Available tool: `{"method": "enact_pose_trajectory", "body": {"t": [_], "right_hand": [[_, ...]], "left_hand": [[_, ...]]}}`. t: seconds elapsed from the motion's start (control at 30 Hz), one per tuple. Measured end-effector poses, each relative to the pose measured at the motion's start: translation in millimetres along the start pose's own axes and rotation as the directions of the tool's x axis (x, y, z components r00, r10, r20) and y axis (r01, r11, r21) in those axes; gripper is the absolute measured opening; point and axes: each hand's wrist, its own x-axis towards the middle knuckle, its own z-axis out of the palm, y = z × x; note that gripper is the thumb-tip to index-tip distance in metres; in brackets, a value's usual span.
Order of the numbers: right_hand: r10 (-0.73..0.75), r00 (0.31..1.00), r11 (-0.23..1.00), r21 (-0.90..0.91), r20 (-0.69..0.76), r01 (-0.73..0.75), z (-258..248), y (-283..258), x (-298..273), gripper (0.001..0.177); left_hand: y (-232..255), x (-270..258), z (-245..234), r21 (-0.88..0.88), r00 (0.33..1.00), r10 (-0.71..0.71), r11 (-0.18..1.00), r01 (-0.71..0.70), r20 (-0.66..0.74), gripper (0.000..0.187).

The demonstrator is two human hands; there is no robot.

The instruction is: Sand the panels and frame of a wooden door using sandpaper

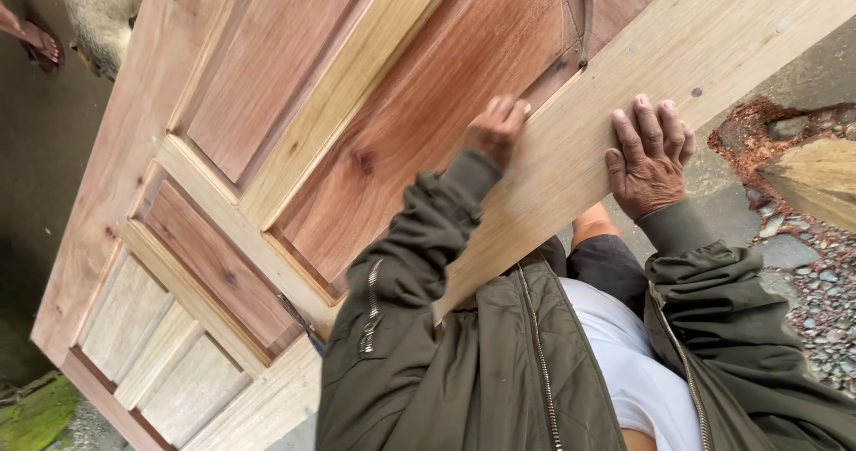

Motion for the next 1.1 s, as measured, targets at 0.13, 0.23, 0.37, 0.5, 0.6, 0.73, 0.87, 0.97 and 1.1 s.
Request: {"method": "enact_pose_trajectory", "body": {"t": [0.13,0.23,0.37,0.5,0.6,0.73,0.87,0.97,1.1], "right_hand": [[-0.061,0.996,0.998,-0.018,-0.065,0.06,-4,-2,5,0.04],[-0.049,0.998,0.999,-0.017,-0.048,0.048,-3,-1,4,0.041],[-0.063,0.996,0.998,-0.004,-0.068,0.063,-5,-3,5,0.04],[-0.053,0.997,0.998,-0.042,-0.048,0.051,-1,3,-1,0.043],[-0.076,0.992,0.997,-0.03,-0.096,0.074,-4,1,2,0.041],[-0.069,0.991,0.997,-0.027,-0.115,0.066,-4,0,3,0.04],[-0.057,0.992,0.998,-0.028,-0.115,0.054,-3,0,2,0.04],[-0.044,0.993,0.998,-0.053,-0.112,0.039,1,3,0,0.04],[-0.032,0.994,0.997,-0.077,-0.105,0.024,0,2,1,0.04]], "left_hand": [[0,23,34,-0.135,0.992,-0.104,0.984,0.112,0.07,0.016],[-13,15,23,-0.474,0.914,-0.385,0.785,0.399,0.132,0.018],[-24,-1,-37,-0.47,0.825,-0.444,0.679,0.564,0.349,0.011],[-19,-20,-51,-0.296,0.841,-0.369,0.816,0.497,0.395,0.015],[-22,-35,-34,-0.118,0.967,-0.166,0.974,0.191,0.196,0.018],[-31,-49,-30,-0.049,0.97,-0.126,0.989,0.139,0.209,0.013],[-33,-48,-24,0.079,0.991,-0.081,0.994,0.072,0.109,0.023],[-30,-21,-14,0.067,0.994,0.019,0.997,-0.027,0.106,0.024],[-24,29,39,0.05,0.992,0.123,0.991,-0.125,0.039,0.011]]}}
